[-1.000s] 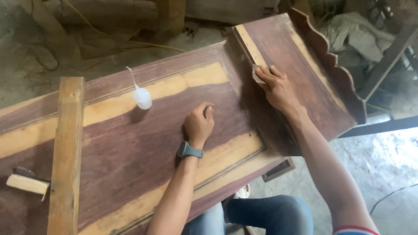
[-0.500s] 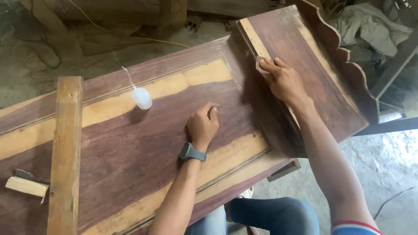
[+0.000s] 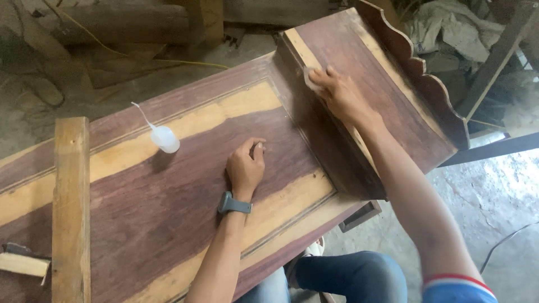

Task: Sanding the edges and surfaces of a wooden furniture component to smooth the wood.

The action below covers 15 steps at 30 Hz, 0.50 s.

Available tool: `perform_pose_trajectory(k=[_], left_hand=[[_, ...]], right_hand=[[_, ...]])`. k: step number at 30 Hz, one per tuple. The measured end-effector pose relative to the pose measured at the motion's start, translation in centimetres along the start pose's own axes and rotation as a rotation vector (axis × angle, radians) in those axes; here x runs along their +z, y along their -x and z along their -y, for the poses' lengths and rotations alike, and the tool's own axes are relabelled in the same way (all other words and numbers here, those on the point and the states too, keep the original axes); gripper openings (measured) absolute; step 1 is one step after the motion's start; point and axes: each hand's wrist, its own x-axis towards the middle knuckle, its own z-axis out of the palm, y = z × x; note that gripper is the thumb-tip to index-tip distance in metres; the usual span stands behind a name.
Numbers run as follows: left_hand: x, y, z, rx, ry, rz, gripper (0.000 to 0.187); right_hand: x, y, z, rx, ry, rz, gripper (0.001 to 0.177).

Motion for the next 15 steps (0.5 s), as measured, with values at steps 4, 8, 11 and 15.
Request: perform_pose_trajectory(k=[4,8,11,15], left_hand=[[0.2,0.3,0.2,0.027,-0.040,-0.021,0.019],[0.8,0.5,0.3,0.053,-0.106,-0.035,0.018],[0.5,0.4,0.1,0.039,-0.090,-0.030,0.020],[0.4,0.3,-0.1,0.018,-0.055,-0.035,0.021]], right_hand=[[0.5,2.0,0.0,0.093,0.093,0.042,0.054],[0.3,-2.4,0.2,-0.053,0.170,-0.027,0.015],[0.9,-8.0,-1.6,-0.136,0.200,-0.061,0.016],[1.6,-13.5,-3.7,-0.192,0.238,-0.039,0.021]])
